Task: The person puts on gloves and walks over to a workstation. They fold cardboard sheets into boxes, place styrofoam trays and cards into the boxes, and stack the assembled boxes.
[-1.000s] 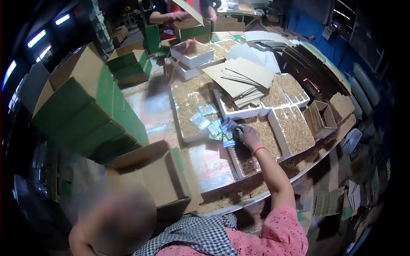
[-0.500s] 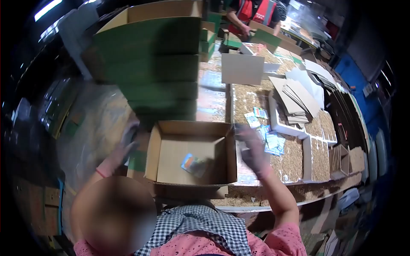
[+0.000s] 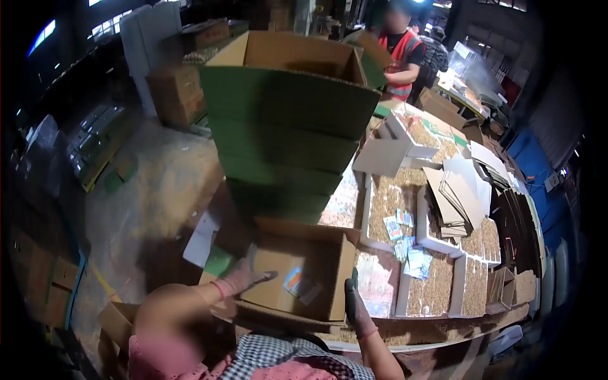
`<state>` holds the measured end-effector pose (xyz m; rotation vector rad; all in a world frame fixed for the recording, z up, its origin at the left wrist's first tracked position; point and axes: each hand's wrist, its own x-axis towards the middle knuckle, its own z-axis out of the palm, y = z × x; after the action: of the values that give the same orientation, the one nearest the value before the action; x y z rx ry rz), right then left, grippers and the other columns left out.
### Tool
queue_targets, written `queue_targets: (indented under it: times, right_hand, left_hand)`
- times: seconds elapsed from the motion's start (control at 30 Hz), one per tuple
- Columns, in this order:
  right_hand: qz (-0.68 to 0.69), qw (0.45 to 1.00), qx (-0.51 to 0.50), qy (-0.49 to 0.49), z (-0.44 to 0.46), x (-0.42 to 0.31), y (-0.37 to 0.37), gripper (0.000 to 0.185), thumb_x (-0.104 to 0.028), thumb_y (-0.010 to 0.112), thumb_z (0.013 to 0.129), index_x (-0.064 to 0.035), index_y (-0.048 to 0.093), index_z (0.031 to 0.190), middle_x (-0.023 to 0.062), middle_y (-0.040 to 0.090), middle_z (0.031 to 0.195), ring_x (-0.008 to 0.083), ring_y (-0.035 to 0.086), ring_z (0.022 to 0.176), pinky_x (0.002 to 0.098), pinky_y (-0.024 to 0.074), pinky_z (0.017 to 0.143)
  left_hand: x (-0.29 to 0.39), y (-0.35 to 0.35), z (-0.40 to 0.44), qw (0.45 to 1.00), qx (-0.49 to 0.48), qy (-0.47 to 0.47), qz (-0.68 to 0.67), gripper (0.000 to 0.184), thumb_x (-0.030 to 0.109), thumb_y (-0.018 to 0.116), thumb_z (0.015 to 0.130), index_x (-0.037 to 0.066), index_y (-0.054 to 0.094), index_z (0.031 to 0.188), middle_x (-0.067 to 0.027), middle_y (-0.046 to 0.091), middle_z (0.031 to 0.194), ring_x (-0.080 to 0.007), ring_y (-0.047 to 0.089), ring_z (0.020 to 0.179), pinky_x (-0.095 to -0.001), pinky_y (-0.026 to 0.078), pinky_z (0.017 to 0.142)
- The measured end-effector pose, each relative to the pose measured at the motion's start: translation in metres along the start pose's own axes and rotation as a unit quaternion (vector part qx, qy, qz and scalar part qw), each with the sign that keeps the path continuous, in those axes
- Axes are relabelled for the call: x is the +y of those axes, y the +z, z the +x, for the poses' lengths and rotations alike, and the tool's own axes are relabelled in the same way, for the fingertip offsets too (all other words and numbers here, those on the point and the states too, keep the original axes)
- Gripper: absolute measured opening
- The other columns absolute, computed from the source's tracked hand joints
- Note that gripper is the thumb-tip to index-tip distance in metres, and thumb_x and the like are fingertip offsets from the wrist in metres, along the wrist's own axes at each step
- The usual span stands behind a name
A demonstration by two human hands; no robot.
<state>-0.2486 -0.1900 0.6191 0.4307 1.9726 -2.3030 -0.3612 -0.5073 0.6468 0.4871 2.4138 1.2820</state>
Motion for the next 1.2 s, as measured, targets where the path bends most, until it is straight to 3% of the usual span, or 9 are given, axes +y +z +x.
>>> queue_targets:
  times: [0.13, 0.3, 0.37, 0.4, 0.53, 0.8, 1.0, 1.07, 1.2]
  right_hand:
    - [0.009, 0.991, 0.128, 0.042, -0.031, -0.069, -0.017, 0.073, -0.024, 0.061, 0.092, 0.0047, 0.021, 0.145, 0.0135, 0.047, 0.129, 0.0228, 0.049, 0.112, 0.0314, 0.0426, 0.096]
    - [-0.223, 0.897, 0.160, -0.345, -0.039, -0.196, -0.164, 0.046, -0.019, 0.038, 0.100, 0.0045, 0.034, 0.140, 0.0146, 0.042, 0.140, 0.0226, 0.041, 0.129, 0.0359, 0.0315, 0.110]
    - [-0.526, 0.625, 0.269, -0.509, -0.029, -0.286, -0.161, 0.046, -0.027, 0.044, 0.100, 0.0009, 0.042, 0.137, 0.0096, 0.052, 0.132, 0.0202, 0.051, 0.119, 0.0362, 0.0417, 0.101]
    - [-0.288, 0.812, 0.171, -0.478, -0.015, -0.314, -0.147, 0.048, -0.025, 0.044, 0.099, -0.0013, 0.037, 0.140, 0.0108, 0.045, 0.138, 0.0222, 0.046, 0.124, 0.0373, 0.0389, 0.104]
    - [0.134, 0.913, -0.195, -0.333, 0.067, -0.381, -0.144, 0.050, -0.034, 0.042, 0.099, -0.0053, 0.037, 0.139, 0.0127, 0.042, 0.141, 0.0273, 0.043, 0.127, 0.0420, 0.0372, 0.106]
    - [0.042, 0.974, -0.133, -0.180, 0.177, -0.359, 0.014, 0.055, -0.043, 0.037, 0.099, -0.0051, 0.039, 0.138, 0.0124, 0.045, 0.139, 0.0254, 0.046, 0.124, 0.0443, 0.0369, 0.105]
    - [0.231, 0.829, -0.500, -0.101, 0.161, -0.297, 0.022, 0.056, -0.044, 0.032, 0.100, -0.0038, 0.040, 0.138, 0.0140, 0.043, 0.140, 0.0247, 0.046, 0.124, 0.0435, 0.0366, 0.105]
    - [-0.050, 0.984, 0.061, -0.160, 0.112, -0.185, -0.036, 0.053, -0.041, 0.038, 0.100, -0.0027, 0.040, 0.137, 0.0094, 0.050, 0.130, 0.0163, 0.049, 0.118, 0.0337, 0.0391, 0.101]
    - [-0.007, 0.987, 0.150, 0.049, 0.000, 0.024, -0.081, 0.048, -0.042, 0.044, 0.097, -0.0020, 0.052, 0.122, 0.0057, 0.060, 0.108, 0.0133, 0.056, 0.101, 0.0262, 0.0438, 0.088]
  left_hand:
    - [0.055, 0.027, 0.018, 0.993, -0.041, 0.111, 0.026, 0.086, 0.023, 0.066, 0.086, -0.002, 0.011, 0.147, -0.0202, 0.045, 0.137, -0.0287, 0.046, 0.126, -0.0346, 0.037, 0.104]
    - [0.080, -0.013, 0.067, 0.868, 0.013, 0.440, -0.229, 0.056, 0.008, 0.044, 0.092, 0.000, 0.027, 0.145, -0.0165, 0.044, 0.140, -0.0242, 0.045, 0.125, -0.0330, 0.031, 0.108]
    - [0.094, -0.093, 0.088, 0.648, -0.071, 0.327, -0.684, 0.058, 0.017, 0.047, 0.095, 0.004, 0.025, 0.146, -0.0139, 0.029, 0.148, -0.0181, 0.035, 0.132, -0.0317, 0.027, 0.110]
    - [0.112, -0.133, 0.099, 0.526, -0.088, 0.273, -0.801, 0.058, 0.020, 0.048, 0.096, 0.006, 0.024, 0.147, -0.0131, 0.025, 0.151, -0.0160, 0.032, 0.134, -0.0312, 0.025, 0.111]
    - [0.150, -0.232, 0.119, 0.955, 0.240, 0.123, -0.120, 0.060, 0.010, 0.055, 0.091, 0.001, 0.027, 0.144, -0.0131, 0.047, 0.134, -0.0188, 0.042, 0.127, -0.0319, 0.034, 0.104]
    - [0.082, -0.214, 0.174, 0.859, 0.213, 0.403, -0.233, 0.058, 0.020, 0.042, 0.097, 0.002, 0.020, 0.147, -0.0150, 0.037, 0.145, -0.0247, 0.035, 0.133, -0.0363, 0.029, 0.110]
    - [0.044, -0.202, 0.149, 0.832, 0.357, 0.424, -0.029, 0.048, 0.024, 0.029, 0.103, 0.002, 0.024, 0.146, -0.0122, 0.029, 0.149, -0.0249, 0.028, 0.137, -0.0359, 0.023, 0.113]
    - [-0.039, -0.177, 0.117, 0.837, 0.397, 0.376, -0.023, 0.051, 0.024, 0.031, 0.102, 0.003, 0.020, 0.147, -0.0131, 0.024, 0.151, -0.0265, 0.025, 0.139, -0.0381, 0.020, 0.114]
    - [-0.267, -0.062, 0.037, 0.935, 0.231, 0.228, -0.140, 0.057, 0.025, 0.036, 0.101, 0.003, 0.013, 0.149, -0.0150, 0.014, 0.155, -0.0297, 0.018, 0.142, -0.0425, 0.015, 0.116]
